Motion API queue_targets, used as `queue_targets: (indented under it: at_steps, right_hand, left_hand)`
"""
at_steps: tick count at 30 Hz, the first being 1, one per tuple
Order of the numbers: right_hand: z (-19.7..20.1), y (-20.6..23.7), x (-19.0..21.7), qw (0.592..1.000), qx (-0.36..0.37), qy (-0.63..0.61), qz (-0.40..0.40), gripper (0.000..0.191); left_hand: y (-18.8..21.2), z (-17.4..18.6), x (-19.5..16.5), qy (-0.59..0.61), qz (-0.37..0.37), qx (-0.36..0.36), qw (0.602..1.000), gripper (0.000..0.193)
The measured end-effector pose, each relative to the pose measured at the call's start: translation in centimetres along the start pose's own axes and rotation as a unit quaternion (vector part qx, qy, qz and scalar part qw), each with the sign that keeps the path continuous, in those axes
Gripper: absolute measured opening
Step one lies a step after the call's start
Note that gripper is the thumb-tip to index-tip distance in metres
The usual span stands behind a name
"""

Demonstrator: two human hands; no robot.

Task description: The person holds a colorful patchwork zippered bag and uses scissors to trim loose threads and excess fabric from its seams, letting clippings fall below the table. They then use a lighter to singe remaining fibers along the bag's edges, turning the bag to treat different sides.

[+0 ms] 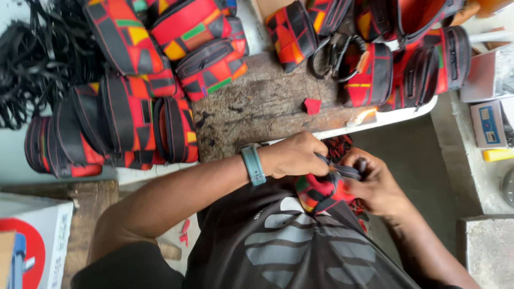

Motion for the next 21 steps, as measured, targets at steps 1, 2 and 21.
queue_targets:
  at_steps: [1,2,21]
  right_hand:
    - [-0.8,-1.1,-0.7,0.999,-0.045,-0.001,0.013,0.021]
    - [-1.4,-2.1,-1.4,0.995,-0.096,0.011,0.016,0.019]
    - [2.0,0.0,-3.3,0.954,-0.271,0.052,0.12,0.024]
  left_hand:
    - [-0.6,0.6,0.3,-0.034,-0.014,-0.055,0.998,0.024]
    - [-0.7,0.7,0.3,-0.051,-0.05,-0.127,0.989,0.021]
    - [-1.6,-3.0,-1.9,0.03,-0.223,-0.185,0.957,0.02]
Point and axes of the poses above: each hand's wrist, its own y-axis away from the middle knuckle, its own z-axis out of the back of the hand, x = y × z, the point moved 3 cm from there along -y, towards the middle knuckle, and after that the axes turned 7 degrees about y, right-handed, at the moved point
